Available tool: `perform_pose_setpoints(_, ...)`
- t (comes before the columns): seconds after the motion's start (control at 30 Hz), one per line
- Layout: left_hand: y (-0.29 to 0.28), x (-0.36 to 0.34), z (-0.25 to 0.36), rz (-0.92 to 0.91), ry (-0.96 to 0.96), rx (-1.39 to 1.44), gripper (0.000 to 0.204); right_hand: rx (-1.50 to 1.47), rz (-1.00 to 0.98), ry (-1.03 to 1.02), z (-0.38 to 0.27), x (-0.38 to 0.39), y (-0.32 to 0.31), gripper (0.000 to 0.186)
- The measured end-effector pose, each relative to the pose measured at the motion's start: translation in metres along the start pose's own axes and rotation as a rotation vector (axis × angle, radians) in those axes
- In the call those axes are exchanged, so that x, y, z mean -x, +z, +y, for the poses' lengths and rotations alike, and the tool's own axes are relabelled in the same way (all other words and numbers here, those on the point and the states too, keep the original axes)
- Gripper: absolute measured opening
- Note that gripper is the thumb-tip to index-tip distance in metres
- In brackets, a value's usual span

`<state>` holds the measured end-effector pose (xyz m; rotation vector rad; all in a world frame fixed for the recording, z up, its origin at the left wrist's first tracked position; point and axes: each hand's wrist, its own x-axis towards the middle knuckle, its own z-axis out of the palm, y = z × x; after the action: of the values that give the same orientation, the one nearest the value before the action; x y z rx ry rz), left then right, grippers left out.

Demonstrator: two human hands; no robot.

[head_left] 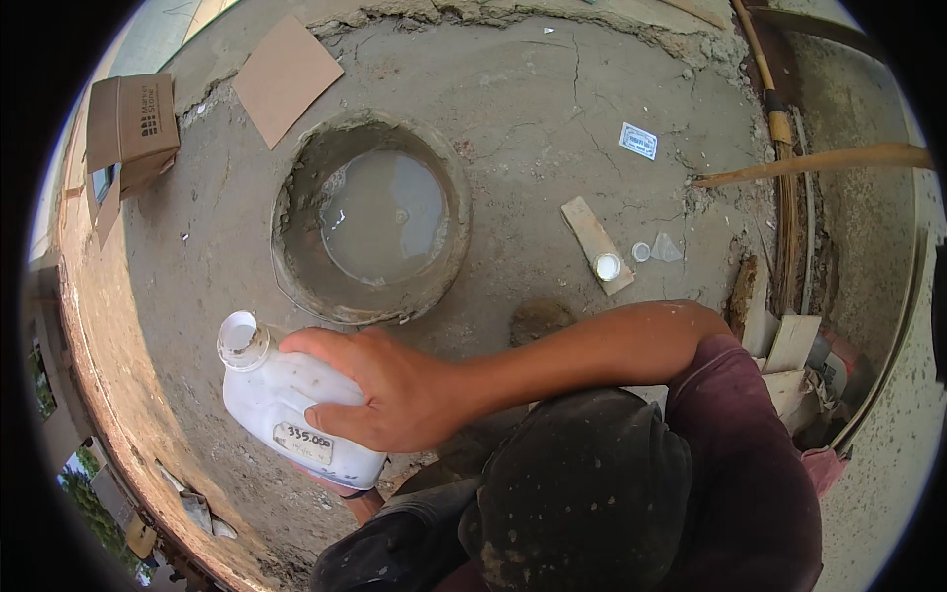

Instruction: The person mixes cement or grout with a hoe in a pile, collects water in a bucket, pours a liquid additive from a white container into a smaller bucket of water, and then mixes the resulting solution with a trowel before placing a tile on the floor.

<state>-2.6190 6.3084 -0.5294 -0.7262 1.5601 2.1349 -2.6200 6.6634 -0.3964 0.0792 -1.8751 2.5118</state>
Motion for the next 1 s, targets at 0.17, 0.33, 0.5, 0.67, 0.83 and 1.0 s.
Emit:
perform_pose_setpoints(0.17,0.026,0.003,-0.018,-0.133,-0.041,0.001,0.089,0.061,0.139,-0.384,-0.059,0.002,-0.027,0.045)
perform_pose_setpoints(0.33,0.072,-0.011,-0.029,-0.490,-0.139,0.120,0.090,0.164,0.226,-0.262,-0.160,0.038,-0.057,0.047)
perform_pose_setpoints(0.5,0.154,0.016,0.015,-1.225,-0.166,-0.141,0.091,0.713,0.375,-0.176,-0.239,0.094,-0.112,0.053)
perform_pose_setpoints(0.67,0.128,-0.001,0.021,-0.944,-0.112,-0.321,0.089,1.003,0.615,-0.097,-0.241,0.092,-0.161,0.060)
perform_pose_setpoints(0.83,0.098,-0.013,0.051,-0.664,0.002,-0.516,0.067,0.798,1.006,-0.192,-0.166,0.086,-0.255,0.049)
perform_pose_setpoints(1.0,0.087,-0.029,0.085,-0.383,0.045,-0.715,0.047,0.668,1.150,-0.202,-0.124,0.108,-0.322,0.051)
